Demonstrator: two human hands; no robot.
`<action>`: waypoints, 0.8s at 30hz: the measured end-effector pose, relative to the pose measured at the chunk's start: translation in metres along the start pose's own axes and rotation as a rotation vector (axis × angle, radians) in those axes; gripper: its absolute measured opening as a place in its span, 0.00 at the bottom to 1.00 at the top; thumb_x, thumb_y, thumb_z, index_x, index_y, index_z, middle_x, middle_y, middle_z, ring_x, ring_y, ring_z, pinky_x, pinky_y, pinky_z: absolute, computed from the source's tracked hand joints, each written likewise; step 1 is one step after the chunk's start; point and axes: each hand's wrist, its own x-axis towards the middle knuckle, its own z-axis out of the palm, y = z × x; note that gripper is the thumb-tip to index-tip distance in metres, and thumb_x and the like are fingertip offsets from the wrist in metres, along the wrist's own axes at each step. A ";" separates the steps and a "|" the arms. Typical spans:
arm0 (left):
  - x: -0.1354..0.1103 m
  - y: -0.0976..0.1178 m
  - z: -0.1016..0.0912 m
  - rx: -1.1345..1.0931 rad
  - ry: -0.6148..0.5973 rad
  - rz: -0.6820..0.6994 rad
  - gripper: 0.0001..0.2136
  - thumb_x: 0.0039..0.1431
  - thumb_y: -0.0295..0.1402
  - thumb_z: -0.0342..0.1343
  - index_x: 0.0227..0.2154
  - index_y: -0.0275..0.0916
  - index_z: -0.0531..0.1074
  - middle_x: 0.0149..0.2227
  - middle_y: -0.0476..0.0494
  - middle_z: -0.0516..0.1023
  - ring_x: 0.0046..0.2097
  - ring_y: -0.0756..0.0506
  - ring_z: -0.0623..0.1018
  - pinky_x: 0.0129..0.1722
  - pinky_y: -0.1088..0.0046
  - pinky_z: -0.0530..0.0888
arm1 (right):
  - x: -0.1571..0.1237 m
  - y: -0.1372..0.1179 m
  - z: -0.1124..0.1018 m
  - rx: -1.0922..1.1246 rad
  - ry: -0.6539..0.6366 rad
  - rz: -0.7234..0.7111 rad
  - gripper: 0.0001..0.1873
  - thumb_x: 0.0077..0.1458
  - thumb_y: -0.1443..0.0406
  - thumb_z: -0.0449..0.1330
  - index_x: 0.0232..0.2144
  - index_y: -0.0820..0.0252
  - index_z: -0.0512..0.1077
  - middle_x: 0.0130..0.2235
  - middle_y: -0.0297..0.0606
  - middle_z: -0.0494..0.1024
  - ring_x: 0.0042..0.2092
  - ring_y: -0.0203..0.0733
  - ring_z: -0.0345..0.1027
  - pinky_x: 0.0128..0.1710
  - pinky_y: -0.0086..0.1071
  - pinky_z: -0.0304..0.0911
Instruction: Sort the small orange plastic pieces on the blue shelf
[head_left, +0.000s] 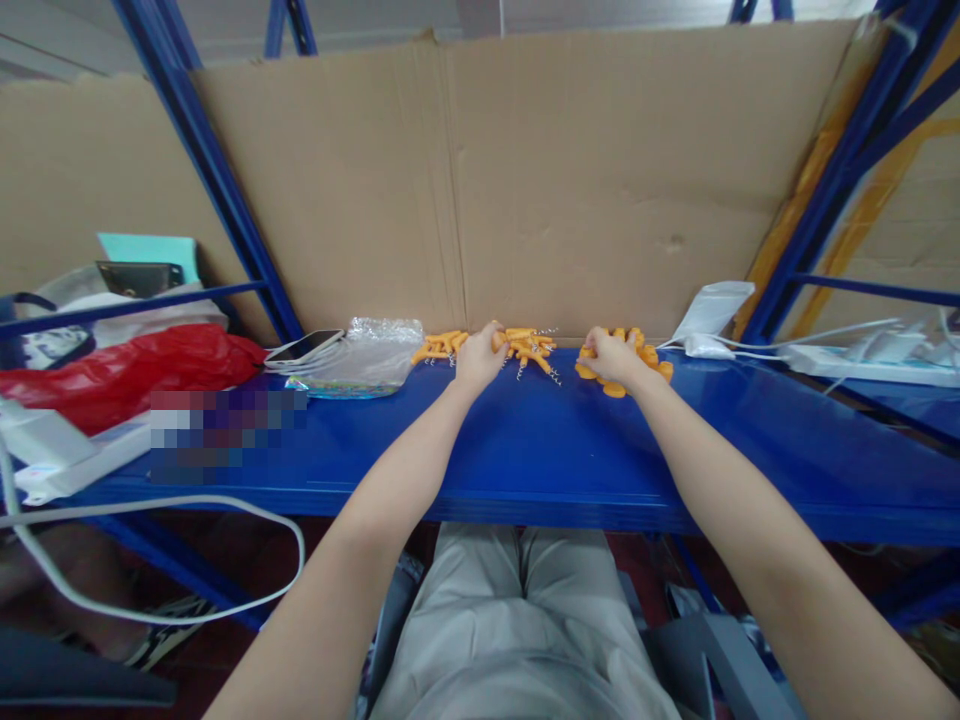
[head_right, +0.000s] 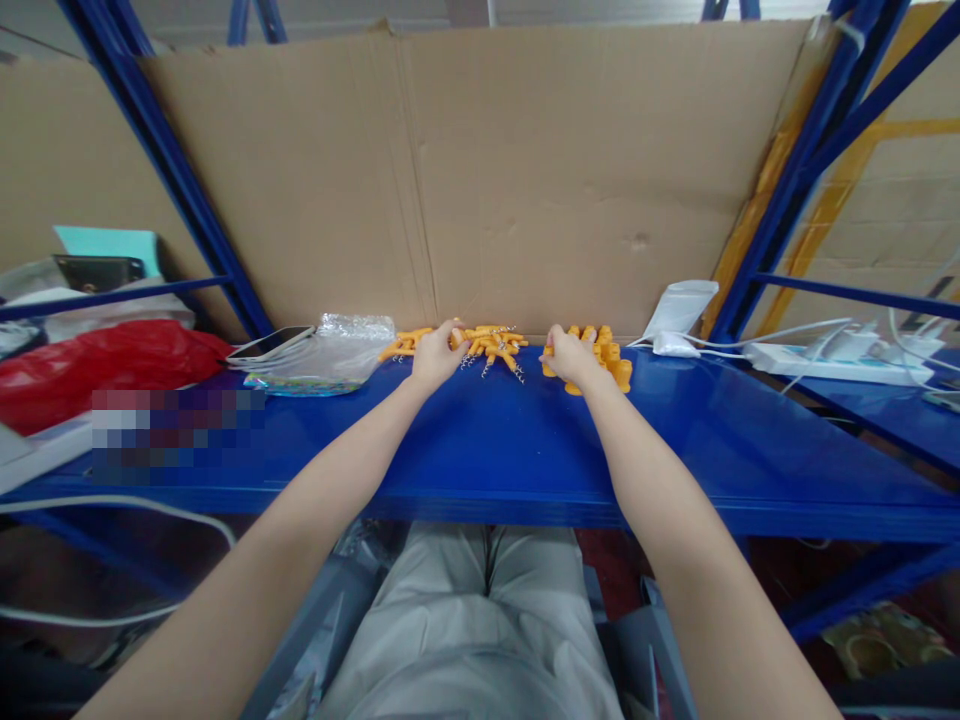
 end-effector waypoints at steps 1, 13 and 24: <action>0.000 0.000 0.000 0.000 0.000 0.001 0.14 0.63 0.33 0.55 0.51 0.40 0.72 0.41 0.41 0.82 0.45 0.42 0.81 0.45 0.70 0.72 | 0.000 0.000 0.000 -0.007 -0.016 0.007 0.11 0.56 0.62 0.59 0.43 0.56 0.69 0.42 0.45 0.80 0.49 0.56 0.71 0.59 0.59 0.47; -0.001 0.002 0.000 0.063 -0.027 -0.001 0.16 0.64 0.34 0.53 0.53 0.41 0.71 0.42 0.41 0.82 0.47 0.41 0.81 0.47 0.69 0.73 | -0.008 -0.011 -0.014 -0.032 -0.096 0.035 0.10 0.60 0.63 0.56 0.37 0.59 0.76 0.42 0.43 0.81 0.51 0.53 0.72 0.62 0.67 0.37; 0.004 -0.001 0.004 0.086 -0.110 0.154 0.17 0.64 0.27 0.49 0.54 0.42 0.72 0.54 0.42 0.78 0.55 0.42 0.77 0.55 0.67 0.72 | -0.010 -0.011 -0.018 -0.050 -0.054 0.007 0.14 0.61 0.65 0.52 0.41 0.59 0.78 0.44 0.45 0.82 0.53 0.53 0.72 0.63 0.69 0.33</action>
